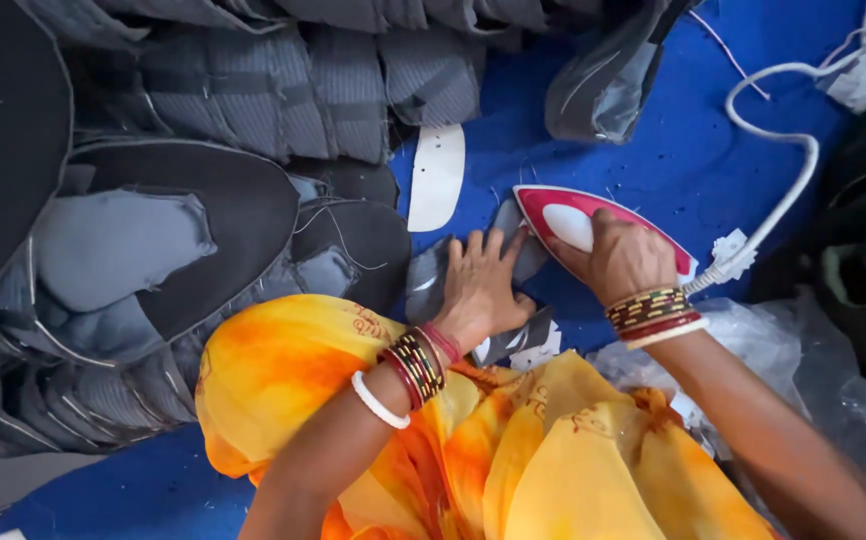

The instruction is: The person irons a stack of dark grey garments on a blue floor surface. They repeatedly pick up a garment, place a small white paper on it, and press it with a red and white iron. After ironing, the garment is tossed onto a growing pile to the left.

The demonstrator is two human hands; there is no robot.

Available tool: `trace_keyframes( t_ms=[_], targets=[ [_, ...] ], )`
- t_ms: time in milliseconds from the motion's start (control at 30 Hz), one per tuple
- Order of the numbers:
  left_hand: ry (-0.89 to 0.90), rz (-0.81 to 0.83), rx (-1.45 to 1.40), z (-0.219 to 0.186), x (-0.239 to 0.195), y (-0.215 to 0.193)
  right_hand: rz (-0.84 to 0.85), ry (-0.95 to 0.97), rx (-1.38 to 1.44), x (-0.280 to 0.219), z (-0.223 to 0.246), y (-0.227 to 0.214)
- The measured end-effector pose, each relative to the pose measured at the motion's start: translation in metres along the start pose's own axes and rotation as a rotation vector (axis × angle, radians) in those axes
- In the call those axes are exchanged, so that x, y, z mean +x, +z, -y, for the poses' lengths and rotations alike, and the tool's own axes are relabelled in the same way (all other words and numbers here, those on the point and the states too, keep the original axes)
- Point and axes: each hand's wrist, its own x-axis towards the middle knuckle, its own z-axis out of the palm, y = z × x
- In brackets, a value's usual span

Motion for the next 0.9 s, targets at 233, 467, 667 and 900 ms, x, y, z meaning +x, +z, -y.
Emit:
trace_keyframes(
  t_ms=[233,467,667,900],
  targets=[
    [0.107,-0.147,0.090,-0.001,-0.010,0.012,-0.024,0.007,0.137,0.032,0.011,-0.015],
    [0.116,-0.154,0.048,0.001,-0.023,0.010,0.069,-0.011,0.247,0.012,0.027,-0.018],
    [0.063,-0.025,0.079,-0.005,-0.011,-0.002,0.023,-0.034,0.205,0.039,0.032,-0.010],
    [0.058,0.006,0.013,0.009,-0.015,-0.010,0.058,-0.081,0.205,0.034,0.030,-0.008]
  ],
)
